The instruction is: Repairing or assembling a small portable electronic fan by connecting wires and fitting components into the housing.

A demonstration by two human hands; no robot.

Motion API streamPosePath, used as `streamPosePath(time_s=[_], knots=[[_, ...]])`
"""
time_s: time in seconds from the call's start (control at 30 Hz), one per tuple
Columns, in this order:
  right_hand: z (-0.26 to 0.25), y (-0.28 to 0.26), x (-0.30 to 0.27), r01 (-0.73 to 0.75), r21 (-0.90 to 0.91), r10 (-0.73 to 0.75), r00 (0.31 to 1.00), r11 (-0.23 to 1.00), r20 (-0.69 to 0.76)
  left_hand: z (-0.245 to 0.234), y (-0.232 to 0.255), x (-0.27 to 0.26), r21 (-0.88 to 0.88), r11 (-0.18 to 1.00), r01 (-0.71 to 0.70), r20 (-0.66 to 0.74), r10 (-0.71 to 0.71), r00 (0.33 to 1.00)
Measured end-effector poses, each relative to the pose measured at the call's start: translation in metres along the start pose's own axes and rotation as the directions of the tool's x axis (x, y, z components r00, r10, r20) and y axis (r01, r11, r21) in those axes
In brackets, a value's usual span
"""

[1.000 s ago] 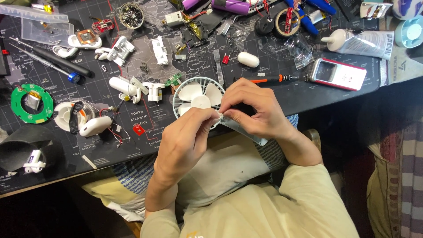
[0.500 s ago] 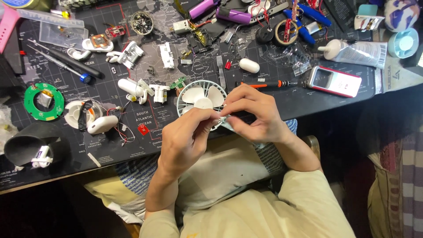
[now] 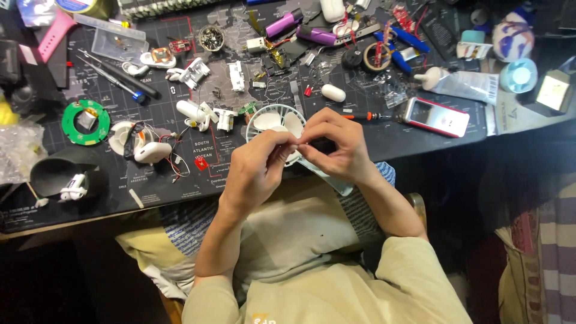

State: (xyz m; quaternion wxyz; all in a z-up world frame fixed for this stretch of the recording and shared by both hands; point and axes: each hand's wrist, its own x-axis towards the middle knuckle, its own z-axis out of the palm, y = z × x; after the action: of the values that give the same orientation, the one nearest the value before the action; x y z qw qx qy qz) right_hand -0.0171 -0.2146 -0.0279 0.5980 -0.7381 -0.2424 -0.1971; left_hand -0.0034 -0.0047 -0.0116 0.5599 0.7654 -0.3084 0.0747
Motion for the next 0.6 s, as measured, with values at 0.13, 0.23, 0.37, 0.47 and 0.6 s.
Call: streamPosePath(time_s=[0.13,0.23,0.37,0.47,0.6], knots=[[-0.001,-0.001,0.000,-0.008,-0.033,0.007,1.000,0.999,-0.015,-0.002,0.006,0.002,0.031,0.998,-0.055,-0.005,0.055,0.998],[0.000,-0.006,0.000,-0.002,-0.062,0.000,0.999,0.998,-0.037,-0.005,0.006,0.003,0.031,0.997,-0.072,-0.001,0.073,0.997],[0.004,-0.003,-0.006,0.028,-0.091,-0.034,0.997,0.995,-0.071,-0.010,0.007,0.002,0.052,0.999,-0.001,0.027,-0.001,1.000],[0.006,-0.005,-0.009,0.058,-0.102,-0.067,0.995,0.993,-0.077,-0.011,0.002,-0.004,0.044,0.999,0.027,0.010,-0.028,1.000],[0.006,-0.004,-0.012,0.105,-0.076,-0.108,0.993,0.992,-0.046,-0.008,-0.018,-0.015,-0.110,0.980,0.164,-0.010,-0.166,0.986]])
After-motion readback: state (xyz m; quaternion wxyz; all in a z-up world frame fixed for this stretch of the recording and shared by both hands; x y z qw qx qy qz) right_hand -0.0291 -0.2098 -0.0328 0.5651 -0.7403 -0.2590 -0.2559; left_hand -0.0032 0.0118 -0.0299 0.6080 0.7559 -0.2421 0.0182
